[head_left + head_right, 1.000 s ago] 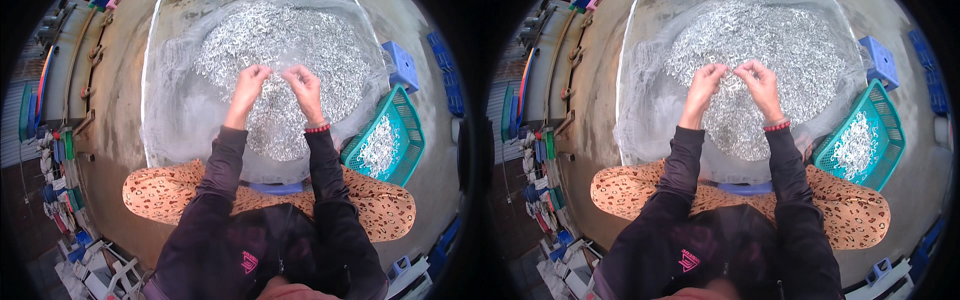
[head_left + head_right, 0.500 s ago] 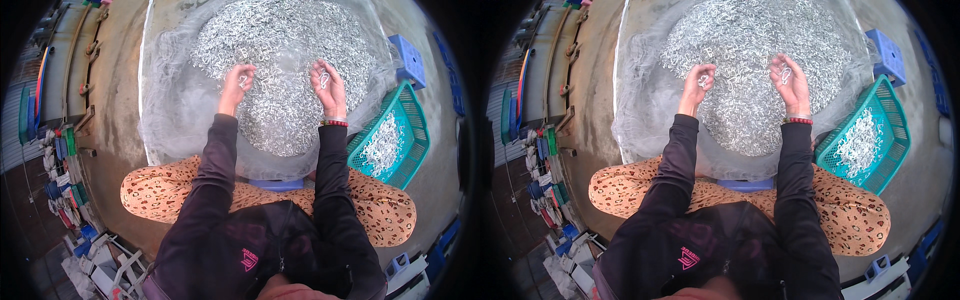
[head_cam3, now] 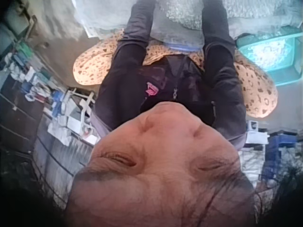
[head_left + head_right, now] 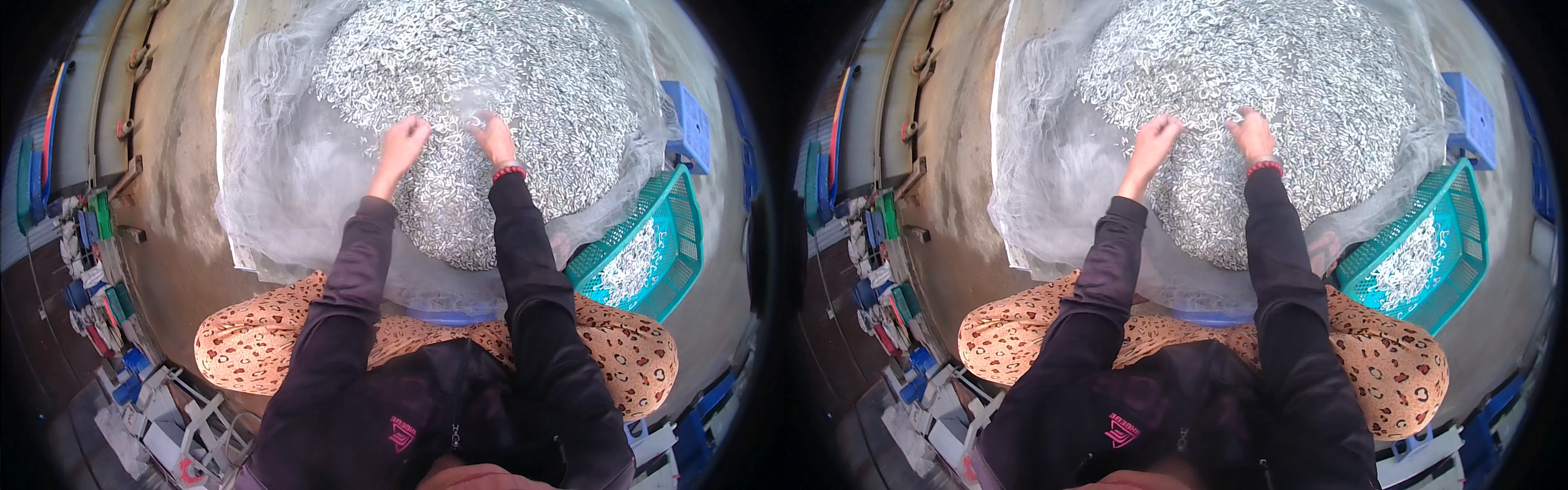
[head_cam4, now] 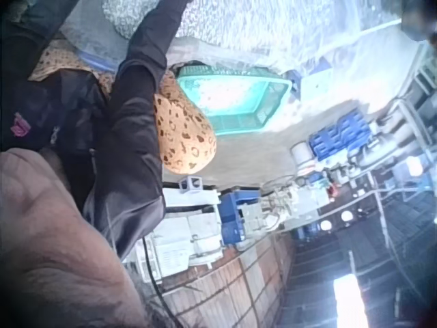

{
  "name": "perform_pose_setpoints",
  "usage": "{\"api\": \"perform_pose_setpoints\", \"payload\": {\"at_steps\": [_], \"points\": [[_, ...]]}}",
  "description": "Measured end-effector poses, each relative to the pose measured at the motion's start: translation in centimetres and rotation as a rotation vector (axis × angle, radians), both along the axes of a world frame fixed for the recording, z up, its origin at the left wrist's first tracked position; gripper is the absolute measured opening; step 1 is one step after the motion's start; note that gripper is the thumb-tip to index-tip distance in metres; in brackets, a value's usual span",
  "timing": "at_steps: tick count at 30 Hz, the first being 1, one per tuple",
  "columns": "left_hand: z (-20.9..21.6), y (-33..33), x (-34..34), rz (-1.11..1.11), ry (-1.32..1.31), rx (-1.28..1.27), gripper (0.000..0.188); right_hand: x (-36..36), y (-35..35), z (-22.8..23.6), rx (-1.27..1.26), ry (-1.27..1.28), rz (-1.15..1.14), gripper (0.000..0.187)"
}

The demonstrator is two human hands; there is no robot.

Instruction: The person sits on a low stool and sorts small silver metal pieces from a large pile on a plastic sheet, placing selected pieces into a green basket. Other workers are visible nearby performing similar sorting tasks.

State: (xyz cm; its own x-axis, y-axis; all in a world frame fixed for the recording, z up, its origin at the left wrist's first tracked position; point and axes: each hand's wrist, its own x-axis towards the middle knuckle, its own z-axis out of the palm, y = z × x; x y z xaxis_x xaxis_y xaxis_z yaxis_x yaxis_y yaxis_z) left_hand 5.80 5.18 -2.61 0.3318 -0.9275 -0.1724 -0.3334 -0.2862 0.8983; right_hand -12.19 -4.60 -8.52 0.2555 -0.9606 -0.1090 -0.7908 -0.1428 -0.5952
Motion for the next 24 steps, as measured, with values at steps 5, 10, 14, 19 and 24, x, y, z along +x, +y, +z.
{"api": "perform_pose_setpoints", "payload": {"at_steps": [5,10,14,19,24], "points": [[2.3,0.4,3.1,0.030,1.071,-0.179,0.019,1.2,0.8,-0.5,0.295,0.098,0.238,0.036],[2.9,-0.2,2.8,0.117,1.139,-0.103,0.021,-0.9,2.2,3.6,0.548,-0.265,0.255,0.029],[0.2,-1.4,1.2,-0.089,0.334,0.086,0.020,-3.3,2.3,6.7,0.557,-0.285,0.152,0.032],[-2.4,-2.3,-1.7,-0.411,-0.692,0.158,0.027,-5.5,2.4,9.5,0.713,-0.645,-0.029,0.028],[2.0,-3.0,0.2,-0.313,-0.217,0.160,0.019,-7.8,2.4,12.1,1.008,-1.774,0.018,0.012]]}}
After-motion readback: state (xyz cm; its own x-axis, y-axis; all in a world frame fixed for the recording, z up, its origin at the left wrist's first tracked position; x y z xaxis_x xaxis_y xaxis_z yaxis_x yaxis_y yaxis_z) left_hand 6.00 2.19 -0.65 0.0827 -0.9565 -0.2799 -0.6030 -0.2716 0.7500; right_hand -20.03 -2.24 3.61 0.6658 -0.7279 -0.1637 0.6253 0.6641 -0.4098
